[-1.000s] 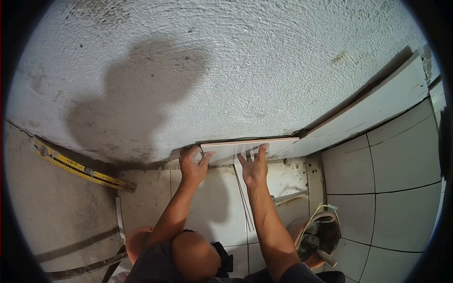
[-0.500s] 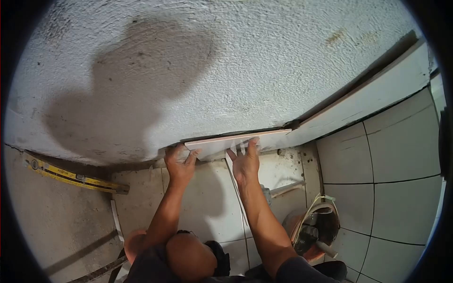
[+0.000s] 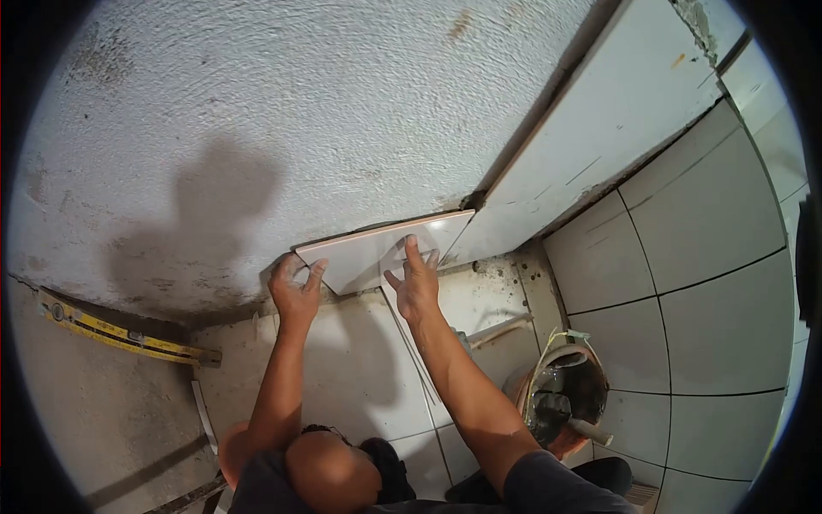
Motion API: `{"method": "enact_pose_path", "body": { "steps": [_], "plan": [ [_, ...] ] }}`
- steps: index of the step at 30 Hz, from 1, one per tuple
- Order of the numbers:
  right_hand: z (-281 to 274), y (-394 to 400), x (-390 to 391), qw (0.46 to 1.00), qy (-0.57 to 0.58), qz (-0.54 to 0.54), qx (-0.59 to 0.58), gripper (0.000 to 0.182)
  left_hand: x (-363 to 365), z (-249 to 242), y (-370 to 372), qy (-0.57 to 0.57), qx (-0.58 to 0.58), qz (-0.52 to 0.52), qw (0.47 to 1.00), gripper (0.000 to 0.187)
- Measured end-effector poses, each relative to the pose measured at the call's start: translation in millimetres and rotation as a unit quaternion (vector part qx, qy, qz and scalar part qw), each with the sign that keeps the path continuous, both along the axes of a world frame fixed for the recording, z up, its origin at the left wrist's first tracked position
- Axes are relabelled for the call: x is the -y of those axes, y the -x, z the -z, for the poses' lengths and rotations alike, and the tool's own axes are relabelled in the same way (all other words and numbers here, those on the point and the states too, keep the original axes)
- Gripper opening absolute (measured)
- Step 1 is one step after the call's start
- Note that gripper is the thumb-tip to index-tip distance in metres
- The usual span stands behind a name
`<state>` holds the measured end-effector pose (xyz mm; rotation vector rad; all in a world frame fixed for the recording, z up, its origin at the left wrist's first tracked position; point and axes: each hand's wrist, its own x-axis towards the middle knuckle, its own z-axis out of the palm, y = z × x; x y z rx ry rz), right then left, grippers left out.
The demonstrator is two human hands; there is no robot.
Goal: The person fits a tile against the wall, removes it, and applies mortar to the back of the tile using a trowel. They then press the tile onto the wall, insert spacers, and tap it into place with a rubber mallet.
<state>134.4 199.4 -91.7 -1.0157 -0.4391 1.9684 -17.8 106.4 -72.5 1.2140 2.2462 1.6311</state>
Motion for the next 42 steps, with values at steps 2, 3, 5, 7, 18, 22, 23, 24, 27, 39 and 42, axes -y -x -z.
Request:
{"method": "enact_pose_path", "body": {
  "steps": [2,3,5,7,18,22,23,24,27,39,42],
  "plan": [
    [0,-2,-3,1.0,0.006,0.0,0.009,0.122,1,2,4,0.009,-0.03,0.011,0.999,0.022],
    [1,-3,-4,1.0,0.016,-0.004,0.007,0.122,1,5,6,0.014,-0.037,0.011,0.999,0.022],
    [3,-5,-8,1.0,0.027,-0.007,0.002,0.123,0,6,5,0.01,-0.064,0.015,0.998,0.022],
    [-4,-9,-12,0.997,0.058,0.011,-0.049,0.123,-1,8,6,0.006,-0.09,0.017,0.996,0.022],
    [-9,2,-14,0.997,0.048,0.036,-0.055,0.118,-2,12,4,0.066,-0.05,-0.025,0.996,0.026],
    [-10,10,-11,0.992,0.078,0.078,-0.061,0.115,2,20,11,0.097,-0.042,-0.043,0.993,0.031],
    [-10,10,-11,0.992,0.082,0.082,-0.053,0.113,4,28,11,0.12,-0.055,-0.087,0.987,0.031],
    [-6,5,-8,0.992,0.085,0.086,-0.045,0.113,3,30,7,0.125,-0.048,-0.082,0.988,0.031],
    [-9,9,-11,0.994,0.064,0.066,-0.064,0.097,0,31,15,0.021,-0.092,-0.008,0.995,0.03],
    [8,-5,-9,0.992,0.04,0.044,-0.109,0.112,-2,28,9,-0.005,-0.028,-0.008,1.0,0.028],
    [37,-13,10,0.996,0.027,0.075,-0.047,0.099,0,22,8,0.043,-0.105,-0.019,0.993,0.027]
  ]
}}
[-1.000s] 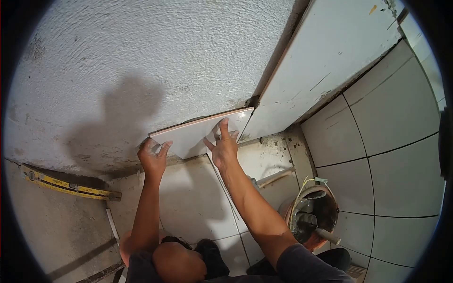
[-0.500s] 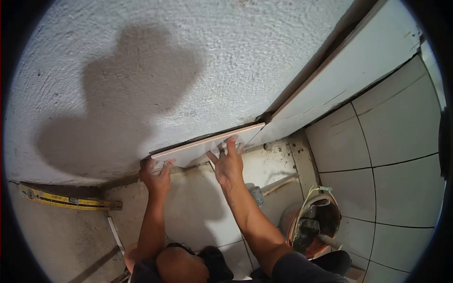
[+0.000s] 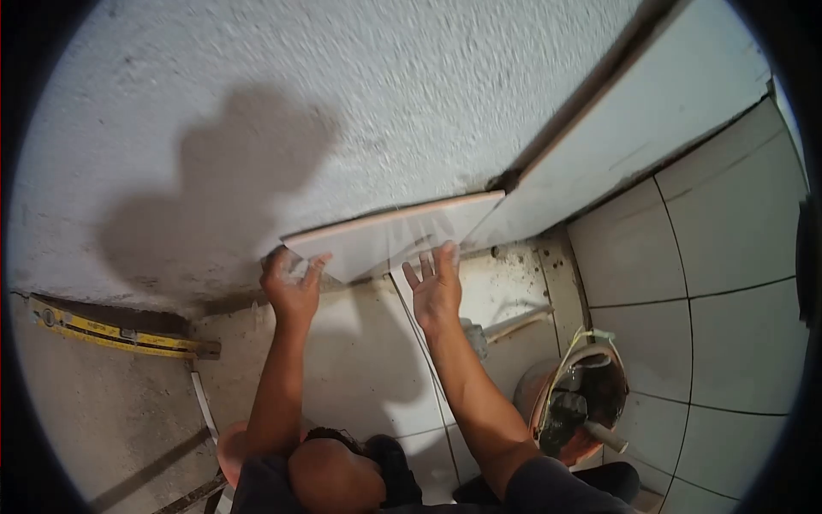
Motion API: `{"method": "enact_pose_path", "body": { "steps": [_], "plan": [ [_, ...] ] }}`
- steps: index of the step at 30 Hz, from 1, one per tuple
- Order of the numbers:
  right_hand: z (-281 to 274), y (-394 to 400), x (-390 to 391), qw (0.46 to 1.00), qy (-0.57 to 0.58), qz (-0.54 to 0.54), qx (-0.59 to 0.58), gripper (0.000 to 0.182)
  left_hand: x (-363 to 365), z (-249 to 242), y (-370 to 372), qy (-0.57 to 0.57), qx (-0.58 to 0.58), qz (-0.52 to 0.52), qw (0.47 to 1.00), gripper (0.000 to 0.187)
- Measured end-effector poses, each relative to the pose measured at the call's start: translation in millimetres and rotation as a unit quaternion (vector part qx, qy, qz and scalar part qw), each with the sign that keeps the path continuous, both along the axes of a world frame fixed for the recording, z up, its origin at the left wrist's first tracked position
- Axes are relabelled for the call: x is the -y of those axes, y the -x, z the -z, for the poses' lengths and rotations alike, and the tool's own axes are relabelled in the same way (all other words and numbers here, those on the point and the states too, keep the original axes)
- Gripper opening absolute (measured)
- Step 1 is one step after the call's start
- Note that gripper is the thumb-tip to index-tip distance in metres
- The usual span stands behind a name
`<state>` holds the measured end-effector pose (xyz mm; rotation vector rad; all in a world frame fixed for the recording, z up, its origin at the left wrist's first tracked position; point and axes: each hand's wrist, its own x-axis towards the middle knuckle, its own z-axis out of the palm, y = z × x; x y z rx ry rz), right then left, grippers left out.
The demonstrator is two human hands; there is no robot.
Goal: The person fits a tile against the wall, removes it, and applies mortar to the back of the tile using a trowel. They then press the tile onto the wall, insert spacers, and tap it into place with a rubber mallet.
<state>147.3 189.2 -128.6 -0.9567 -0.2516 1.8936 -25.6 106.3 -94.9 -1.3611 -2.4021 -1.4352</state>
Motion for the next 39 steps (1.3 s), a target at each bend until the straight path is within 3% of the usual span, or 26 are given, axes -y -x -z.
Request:
{"method": "enact_pose_path", "body": {
  "steps": [6,10,12,17,19,25,29,31,32,34,35,36,37,38,39],
  "plan": [
    [105,-14,44,0.983,0.052,-0.091,0.15,0.085,0,1,-1,0.026,-0.054,-0.021,0.998,0.034],
    [139,-19,46,0.956,-0.041,-0.15,0.249,0.085,1,13,1,0.021,-0.042,-0.047,0.998,0.039],
    [143,-15,41,0.949,-0.067,-0.158,0.262,0.084,0,14,1,-0.014,0.024,-0.039,0.999,0.039],
    [130,-3,24,0.959,-0.053,-0.159,0.228,0.092,-2,8,-1,-0.021,0.023,-0.013,0.999,0.037],
    [134,1,15,0.967,-0.092,-0.16,0.176,0.103,-2,4,-2,-0.029,0.041,0.004,0.999,0.036],
    [144,14,0,0.974,0.002,-0.143,0.176,0.118,-1,1,-1,0.015,-0.003,-0.005,1.0,0.033],
    [142,6,1,0.975,0.024,-0.125,0.181,0.115,-3,3,-6,-0.036,0.034,0.015,0.999,0.032],
    [143,-2,4,0.96,-0.033,-0.111,0.255,0.098,2,1,-6,-0.038,0.046,0.026,0.998,0.032],
    [144,-8,7,0.961,-0.025,-0.107,0.252,0.098,5,-5,-6,-0.031,-0.015,-0.014,0.999,0.031],
    [151,-20,16,0.868,-0.188,-0.085,0.452,0.068,14,-12,-1,-0.017,-0.083,-0.043,0.996,0.029],
    [153,-27,25,0.873,-0.177,-0.079,0.447,0.068,17,-15,6,-0.069,-0.16,-0.019,0.985,0.028],
    [149,-39,39,0.858,-0.218,-0.071,0.459,0.057,18,-18,7,-0.121,-0.234,0.007,0.965,0.027],
    [146,-51,52,0.84,-0.261,-0.064,0.471,0.046,15,-27,3,-0.117,-0.239,0.016,0.964,0.027],
    [145,-62,64,0.845,-0.253,-0.06,0.468,0.046,9,-39,-4,-0.118,-0.328,0.038,0.937,0.028],
    [145,-74,78,0.814,-0.287,-0.075,0.499,0.045,5,-49,-11,-0.119,-0.413,0.058,0.901,0.029]
  ]
}}
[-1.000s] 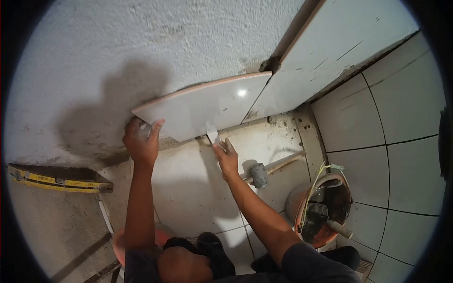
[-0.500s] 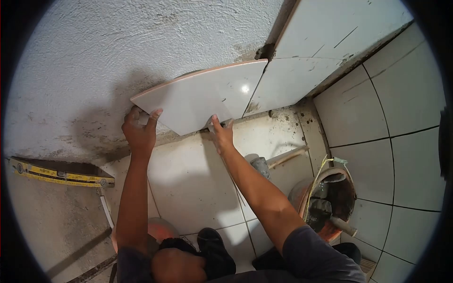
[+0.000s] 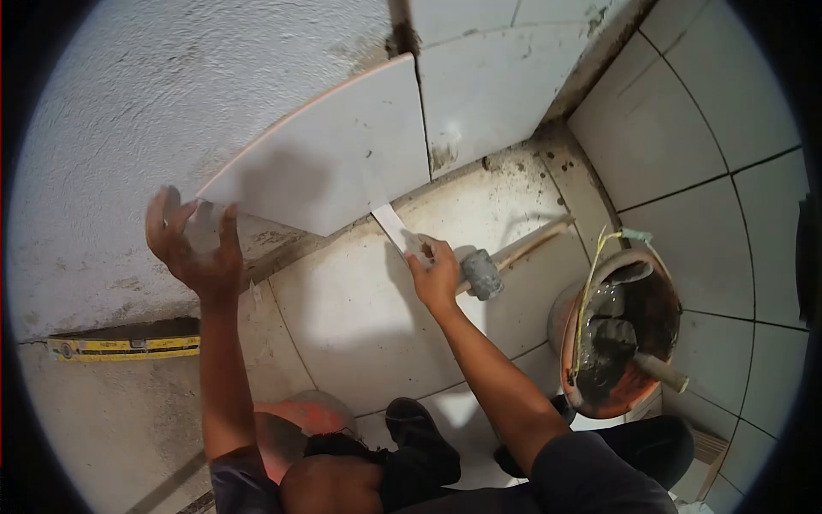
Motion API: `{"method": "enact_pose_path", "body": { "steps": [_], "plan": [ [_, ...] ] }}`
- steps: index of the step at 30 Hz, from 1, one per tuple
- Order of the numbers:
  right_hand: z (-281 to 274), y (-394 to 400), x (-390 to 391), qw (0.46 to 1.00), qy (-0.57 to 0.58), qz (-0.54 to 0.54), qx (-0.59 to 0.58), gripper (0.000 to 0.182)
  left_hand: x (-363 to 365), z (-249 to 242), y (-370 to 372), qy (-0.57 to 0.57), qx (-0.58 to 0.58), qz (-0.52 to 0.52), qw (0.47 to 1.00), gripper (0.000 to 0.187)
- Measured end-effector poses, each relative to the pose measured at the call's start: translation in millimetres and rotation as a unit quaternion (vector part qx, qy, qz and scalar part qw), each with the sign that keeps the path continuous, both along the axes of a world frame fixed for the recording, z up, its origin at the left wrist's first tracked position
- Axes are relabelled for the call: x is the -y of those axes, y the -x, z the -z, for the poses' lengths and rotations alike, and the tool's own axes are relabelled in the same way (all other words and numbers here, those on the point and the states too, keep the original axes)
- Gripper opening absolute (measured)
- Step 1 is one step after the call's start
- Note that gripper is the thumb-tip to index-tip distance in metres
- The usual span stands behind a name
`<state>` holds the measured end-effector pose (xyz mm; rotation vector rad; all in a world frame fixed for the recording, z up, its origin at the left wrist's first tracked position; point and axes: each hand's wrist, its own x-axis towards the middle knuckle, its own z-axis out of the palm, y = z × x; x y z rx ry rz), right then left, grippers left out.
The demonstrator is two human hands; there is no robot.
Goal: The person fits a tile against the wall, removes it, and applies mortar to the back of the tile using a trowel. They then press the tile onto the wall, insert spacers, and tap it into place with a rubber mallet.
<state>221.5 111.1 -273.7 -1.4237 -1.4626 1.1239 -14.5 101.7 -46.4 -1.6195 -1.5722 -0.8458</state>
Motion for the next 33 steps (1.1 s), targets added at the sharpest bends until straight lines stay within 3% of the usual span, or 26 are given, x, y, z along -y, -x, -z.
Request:
{"method": "enact_pose_path", "body": {
  "steps": [4,7,10,13,15,16,17,18,20,22,24,25,29,31,33],
  "plan": [
    [-14,-31,42,0.986,-0.051,-0.074,0.142,0.046,-28,-18,-17,0.075,-0.075,0.02,0.994,0.034],
    [-18,-41,51,0.971,-0.121,-0.117,0.168,0.05,-42,-18,-33,0.081,-0.119,0.025,0.989,0.038],
    [-8,-46,51,0.966,-0.097,-0.162,0.177,0.052,-37,-14,-35,0.08,-0.14,-0.023,0.987,0.038],
    [-5,-44,43,0.984,-0.05,-0.128,0.11,0.05,-28,-3,-31,0.026,-0.1,-0.039,0.994,0.043],
    [-4,-38,32,0.99,-0.021,-0.108,0.085,0.048,-25,11,-30,-0.058,0.14,0.08,0.985,0.049],
    [-3,-33,28,0.995,0.015,-0.084,0.06,0.047,-17,10,-31,-0.046,0.045,0.029,0.997,0.051],
    [-1,-29,24,0.994,0.011,-0.092,0.058,0.047,-12,10,-33,-0.05,0.042,0.021,0.998,0.051],
    [2,-26,20,0.995,-0.014,-0.072,0.074,0.044,-8,16,-32,-0.054,0.149,0.009,0.987,0.049],
    [8,-24,17,0.987,-0.029,-0.088,0.13,0.045,6,31,-22,-0.042,0.329,-0.073,0.941,0.037],
    [-1,-21,19,0.976,-0.002,-0.123,0.179,0.048,26,44,-23,0.122,0.371,-0.127,0.912,0.022],
    [-7,-19,18,0.96,0.021,-0.153,0.232,0.051,45,81,-28,0.282,0.506,-0.127,0.806,0.018],
    [-7,-17,20,0.95,0.029,-0.166,0.264,0.053,53,108,-33,0.32,0.592,-0.132,0.727,0.018],
    [-3,-14,16,0.931,0.037,-0.177,0.318,0.055,55,204,-71,0.344,0.783,-0.082,0.512,0.025],
    [-1,-17,13,0.918,0.014,-0.186,0.35,0.055,40,231,-80,0.284,0.85,-0.082,0.436,0.027],
    [1,-18,10,0.903,0.007,-0.206,0.377,0.053,23,247,-82,0.253,0.862,-0.081,0.433,0.028]
  ]
}}
